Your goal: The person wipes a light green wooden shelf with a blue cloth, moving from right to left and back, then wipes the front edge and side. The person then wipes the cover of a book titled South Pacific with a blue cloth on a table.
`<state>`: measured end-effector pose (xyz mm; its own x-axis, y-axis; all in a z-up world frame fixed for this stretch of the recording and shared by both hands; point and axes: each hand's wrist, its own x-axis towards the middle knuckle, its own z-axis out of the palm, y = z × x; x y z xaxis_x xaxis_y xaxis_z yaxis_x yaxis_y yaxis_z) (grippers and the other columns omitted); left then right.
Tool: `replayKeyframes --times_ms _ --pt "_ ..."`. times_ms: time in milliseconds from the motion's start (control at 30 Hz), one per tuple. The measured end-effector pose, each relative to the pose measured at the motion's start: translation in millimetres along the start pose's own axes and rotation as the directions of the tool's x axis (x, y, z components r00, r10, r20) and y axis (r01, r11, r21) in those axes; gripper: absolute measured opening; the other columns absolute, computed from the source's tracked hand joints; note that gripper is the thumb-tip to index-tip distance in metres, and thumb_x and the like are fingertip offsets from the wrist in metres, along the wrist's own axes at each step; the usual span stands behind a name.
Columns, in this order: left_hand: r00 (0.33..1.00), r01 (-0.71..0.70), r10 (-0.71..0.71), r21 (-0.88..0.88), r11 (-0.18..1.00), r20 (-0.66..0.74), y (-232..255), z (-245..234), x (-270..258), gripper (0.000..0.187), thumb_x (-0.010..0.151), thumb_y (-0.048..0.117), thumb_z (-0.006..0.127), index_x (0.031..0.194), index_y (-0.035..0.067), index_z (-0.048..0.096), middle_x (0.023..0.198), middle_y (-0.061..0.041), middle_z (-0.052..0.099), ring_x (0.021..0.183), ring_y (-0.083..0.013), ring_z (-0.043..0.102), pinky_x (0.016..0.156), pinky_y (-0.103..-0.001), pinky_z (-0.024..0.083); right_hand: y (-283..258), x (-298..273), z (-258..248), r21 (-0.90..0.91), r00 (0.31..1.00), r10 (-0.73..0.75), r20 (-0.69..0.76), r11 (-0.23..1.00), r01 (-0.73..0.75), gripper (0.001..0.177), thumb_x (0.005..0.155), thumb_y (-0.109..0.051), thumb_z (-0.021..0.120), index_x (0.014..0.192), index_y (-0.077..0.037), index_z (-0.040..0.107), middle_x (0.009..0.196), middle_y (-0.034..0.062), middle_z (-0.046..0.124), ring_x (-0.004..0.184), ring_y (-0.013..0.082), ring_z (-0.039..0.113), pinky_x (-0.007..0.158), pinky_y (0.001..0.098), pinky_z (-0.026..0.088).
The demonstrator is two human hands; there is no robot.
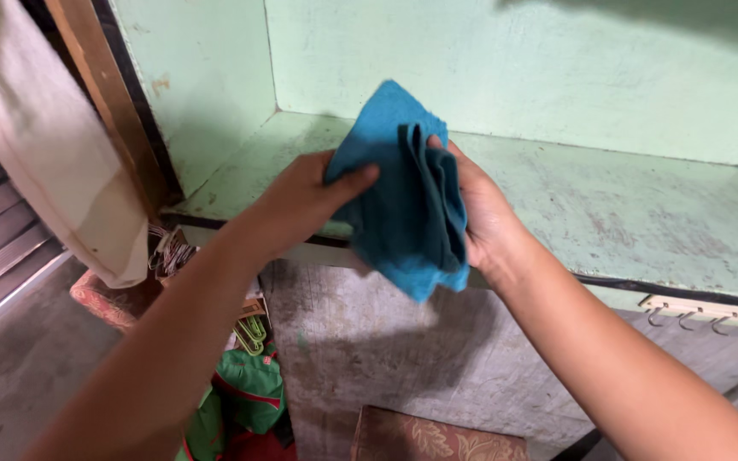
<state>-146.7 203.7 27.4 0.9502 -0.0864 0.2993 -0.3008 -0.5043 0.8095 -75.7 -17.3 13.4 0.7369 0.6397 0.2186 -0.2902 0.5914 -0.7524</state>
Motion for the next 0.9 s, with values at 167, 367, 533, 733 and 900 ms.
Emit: replayKeyframes --times_ms 167,367,533,733,900 --pt "0.96 -0.228 0.221 -0.02 0.974 -0.17 14 3 7 0.042 0.091 0.041 0.069 0.115 0.007 0.073 0.095 -0.007 0.078 0.085 -0.0155 0.073 0.076 -0.032 0.058 -34 -22 25 -0.352 0.967 0.011 -0.253 0.93 -0.103 0.069 0.093 -0.057 0.043 0.151 -0.02 0.039 0.125 0.019 0.064 0.092 0.0256 0.073 0.079 0.0424 0.064" --pt "0.96 -0.222 0.226 0.044 0.974 -0.165 35 25 22 0.03 0.09 0.036 0.07 0.101 0.008 0.074 0.083 -0.006 0.077 0.075 -0.0128 0.073 0.07 -0.031 0.058 -54 -52 15 -0.859 0.977 -0.132 -0.165 0.506 -0.076 0.083 0.088 0.005 0.072 0.158 -0.024 0.039 0.122 0.0199 0.07 0.086 0.0228 0.07 0.063 0.0364 0.052" --pt "0.975 -0.222 0.215 -0.221 0.95 -0.057 55 52 32 0.028 0.094 0.027 0.072 0.116 0.01 0.065 0.093 -0.009 0.075 0.081 -0.0159 0.069 0.067 -0.033 0.059 -96 -76 -18 -0.872 0.957 -0.211 -0.197 0.483 -0.073 0.037 0.084 0.006 0.061 0.117 -0.007 0.073 0.091 0.0048 0.075 0.072 0.0111 0.069 0.064 0.0249 0.059" --pt "0.92 -0.104 0.253 -0.435 0.894 0.3 74 106 44 0.071 0.094 0.005 0.06 0.156 0.029 0.034 0.122 -0.019 0.068 0.09 -0.0226 0.075 0.068 -0.042 0.067 -189 -141 -74 -0.944 0.89 -0.336 -0.31 0.218 -0.247 0.037 0.095 0.001 0.059 0.125 -0.005 0.079 0.09 0.0008 0.067 0.059 0.0125 0.042 0.042 0.0274 0.031" --pt "0.811 -0.235 0.389 -0.366 0.9 0.437 92 168 69 0.056 0.091 0.003 0.048 0.143 0.022 0.056 0.138 -0.014 0.061 0.106 -0.02 0.074 0.086 -0.035 0.067 -263 -178 -101 -0.933 0.898 -0.285 -0.336 -0.032 -0.359 0.032 0.087 -0.005 0.06 0.114 -0.005 0.078 0.094 0.0025 0.072 0.081 0.012 0.061 0.075 0.029 0.051"
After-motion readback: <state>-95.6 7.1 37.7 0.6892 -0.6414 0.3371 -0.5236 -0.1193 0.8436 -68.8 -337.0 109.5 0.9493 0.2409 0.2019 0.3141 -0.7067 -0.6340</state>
